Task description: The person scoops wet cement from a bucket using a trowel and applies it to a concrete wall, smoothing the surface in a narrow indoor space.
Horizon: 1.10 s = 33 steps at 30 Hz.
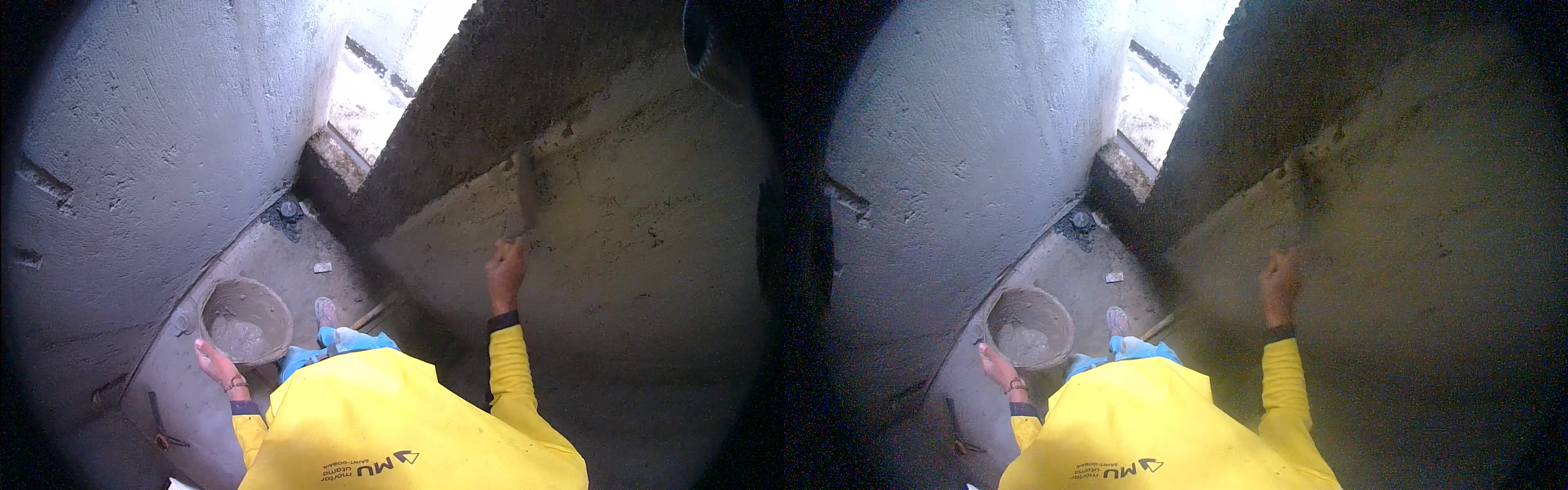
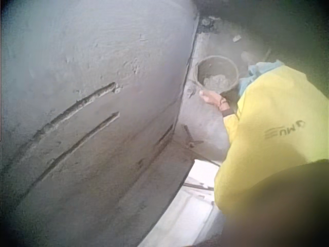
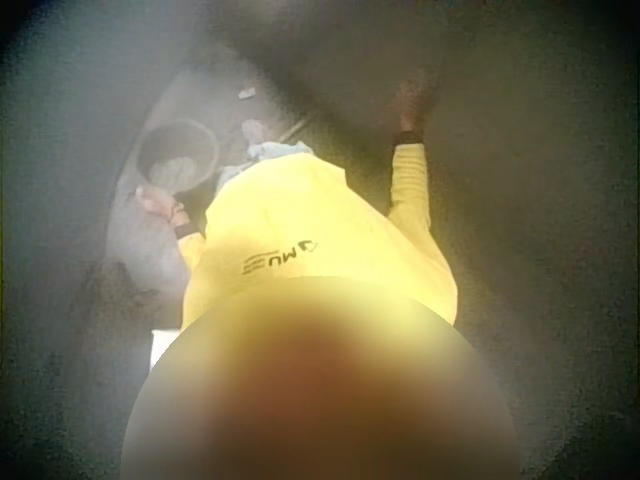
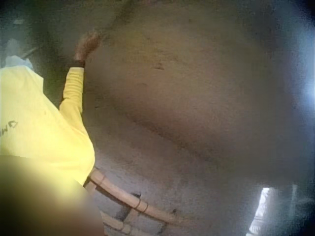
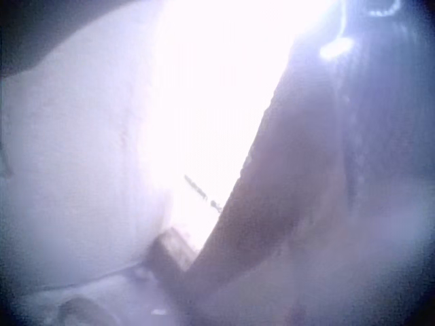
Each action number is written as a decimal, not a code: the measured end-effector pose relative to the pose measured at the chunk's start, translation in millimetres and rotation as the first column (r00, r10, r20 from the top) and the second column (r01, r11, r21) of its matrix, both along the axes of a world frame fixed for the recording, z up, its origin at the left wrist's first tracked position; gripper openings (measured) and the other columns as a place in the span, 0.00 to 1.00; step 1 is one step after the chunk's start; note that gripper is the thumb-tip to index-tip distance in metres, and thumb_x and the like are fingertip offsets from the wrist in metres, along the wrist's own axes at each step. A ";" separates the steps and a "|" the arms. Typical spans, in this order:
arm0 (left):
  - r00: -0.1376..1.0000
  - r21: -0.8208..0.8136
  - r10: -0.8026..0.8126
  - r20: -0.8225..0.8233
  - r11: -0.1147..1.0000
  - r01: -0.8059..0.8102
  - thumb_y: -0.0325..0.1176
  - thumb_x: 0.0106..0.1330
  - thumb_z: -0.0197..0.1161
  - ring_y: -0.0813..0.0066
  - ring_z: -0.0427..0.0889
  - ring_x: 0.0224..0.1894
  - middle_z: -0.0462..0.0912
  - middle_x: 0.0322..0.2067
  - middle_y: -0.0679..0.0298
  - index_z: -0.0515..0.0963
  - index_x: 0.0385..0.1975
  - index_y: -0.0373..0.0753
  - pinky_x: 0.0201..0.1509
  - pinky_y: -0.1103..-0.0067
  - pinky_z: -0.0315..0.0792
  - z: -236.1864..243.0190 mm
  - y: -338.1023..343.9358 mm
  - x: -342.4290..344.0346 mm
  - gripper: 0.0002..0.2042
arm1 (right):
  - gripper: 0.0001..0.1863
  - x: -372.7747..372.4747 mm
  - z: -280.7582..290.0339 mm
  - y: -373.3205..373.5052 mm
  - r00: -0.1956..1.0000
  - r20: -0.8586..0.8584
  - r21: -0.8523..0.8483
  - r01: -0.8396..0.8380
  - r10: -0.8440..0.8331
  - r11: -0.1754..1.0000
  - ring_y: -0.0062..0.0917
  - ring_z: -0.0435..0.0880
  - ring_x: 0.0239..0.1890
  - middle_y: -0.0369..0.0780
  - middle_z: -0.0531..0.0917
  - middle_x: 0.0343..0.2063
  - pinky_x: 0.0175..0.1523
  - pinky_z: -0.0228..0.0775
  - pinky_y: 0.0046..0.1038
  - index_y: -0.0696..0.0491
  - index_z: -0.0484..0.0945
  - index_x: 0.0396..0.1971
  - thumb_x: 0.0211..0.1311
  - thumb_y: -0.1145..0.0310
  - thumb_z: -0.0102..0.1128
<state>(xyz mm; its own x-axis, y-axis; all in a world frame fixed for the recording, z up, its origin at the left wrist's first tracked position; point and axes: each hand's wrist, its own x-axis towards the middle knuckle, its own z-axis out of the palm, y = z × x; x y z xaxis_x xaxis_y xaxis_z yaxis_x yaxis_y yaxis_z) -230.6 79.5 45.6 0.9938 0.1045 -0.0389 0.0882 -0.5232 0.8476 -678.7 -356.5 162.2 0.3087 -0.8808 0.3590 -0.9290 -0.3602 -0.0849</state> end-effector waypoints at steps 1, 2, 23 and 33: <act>1.000 0.005 -0.018 0.001 1.000 0.018 0.59 0.77 0.44 0.59 0.77 0.52 0.80 0.52 0.44 0.74 0.55 0.20 0.61 0.67 0.67 1.6 -3.6 1.1 0.37 | 0.21 -7.1 -24.5 -3.4 0.998 -0.058 0.018 -0.011 0.012 1.000 0.46 0.85 0.36 0.48 0.85 0.39 0.43 0.76 0.41 0.61 0.71 0.57 0.68 0.67 0.57; 1.000 0.013 -0.031 0.002 0.999 0.031 0.59 0.77 0.44 0.60 0.77 0.51 0.80 0.51 0.45 0.74 0.54 0.21 0.61 0.67 0.67 3.0 -3.6 -6.8 0.37 | 0.21 -18.3 -59.6 5.6 0.995 -0.097 0.155 0.049 -0.035 0.987 0.47 0.85 0.36 0.49 0.85 0.39 0.44 0.77 0.42 0.60 0.71 0.57 0.68 0.67 0.57; 0.999 -0.058 0.027 0.017 0.998 -0.026 0.59 0.76 0.46 0.67 0.73 0.37 0.81 0.36 0.54 0.76 0.39 0.23 0.50 0.68 0.70 26.5 -11.5 -12.2 0.35 | 0.22 -1.9 -106.4 35.4 0.997 -0.069 0.327 0.057 -0.036 0.943 0.51 0.84 0.40 0.55 0.84 0.36 0.47 0.75 0.48 0.58 0.73 0.56 0.69 0.60 0.55; 0.996 -0.050 0.061 -0.067 0.997 -0.065 0.61 0.76 0.46 0.67 0.76 0.48 0.82 0.48 0.50 0.74 0.52 0.21 0.58 0.70 0.69 30.5 -14.3 -18.4 0.37 | 0.17 -36.4 -205.1 30.4 0.950 -0.309 0.579 0.224 -0.044 0.784 0.52 0.84 0.42 0.54 0.85 0.35 0.47 0.75 0.50 0.58 0.76 0.46 0.68 0.59 0.53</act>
<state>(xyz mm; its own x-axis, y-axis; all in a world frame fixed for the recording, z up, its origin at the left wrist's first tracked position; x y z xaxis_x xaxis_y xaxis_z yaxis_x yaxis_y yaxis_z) -249.1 65.2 76.2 0.9804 0.1629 -0.1105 0.1756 -0.4702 0.8649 -715.1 -326.1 -42.9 0.1735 -0.9261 -0.3350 -0.9818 -0.1891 0.0143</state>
